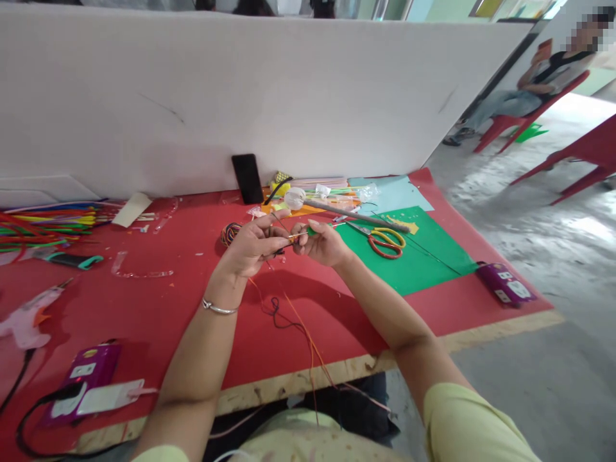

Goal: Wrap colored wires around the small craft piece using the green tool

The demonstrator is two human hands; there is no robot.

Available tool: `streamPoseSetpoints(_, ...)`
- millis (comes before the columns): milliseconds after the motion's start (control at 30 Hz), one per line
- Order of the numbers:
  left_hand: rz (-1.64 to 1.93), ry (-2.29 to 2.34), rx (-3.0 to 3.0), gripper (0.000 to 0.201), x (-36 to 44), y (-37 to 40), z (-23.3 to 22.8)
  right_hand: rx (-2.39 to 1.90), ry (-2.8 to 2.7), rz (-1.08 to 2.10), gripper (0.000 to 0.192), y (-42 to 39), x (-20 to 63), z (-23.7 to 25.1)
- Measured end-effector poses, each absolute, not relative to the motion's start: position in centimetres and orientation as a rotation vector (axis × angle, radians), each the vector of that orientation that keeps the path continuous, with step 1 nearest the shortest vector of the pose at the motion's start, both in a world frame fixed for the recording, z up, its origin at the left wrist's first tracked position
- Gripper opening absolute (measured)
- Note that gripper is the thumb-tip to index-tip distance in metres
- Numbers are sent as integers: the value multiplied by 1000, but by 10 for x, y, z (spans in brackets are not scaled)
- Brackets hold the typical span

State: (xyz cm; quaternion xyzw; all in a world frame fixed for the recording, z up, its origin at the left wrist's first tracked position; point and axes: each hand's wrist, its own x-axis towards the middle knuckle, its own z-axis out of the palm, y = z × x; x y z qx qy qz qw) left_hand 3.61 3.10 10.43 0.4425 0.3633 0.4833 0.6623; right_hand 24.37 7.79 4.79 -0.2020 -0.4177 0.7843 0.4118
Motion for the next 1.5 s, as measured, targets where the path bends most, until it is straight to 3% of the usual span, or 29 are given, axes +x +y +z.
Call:
streamPoseSetpoints(667, 952, 967, 1249, 86, 20, 31, 107, -364, -1449, 1872, 42, 80, 255, 52)
streamPoseSetpoints(1000, 1028, 1160, 1429, 84, 22, 28, 107, -502, -1791, 1429, 46, 72, 268, 71)
streamPoseSetpoints(1333, 1176, 1370, 1525, 84, 28, 31, 101, -443, -2111, 587, 40, 57, 257, 79)
streamPoseSetpoints(1500, 1173, 1285, 1451, 84, 26, 30, 104, -561, -1982, 896, 49, 54, 257, 85)
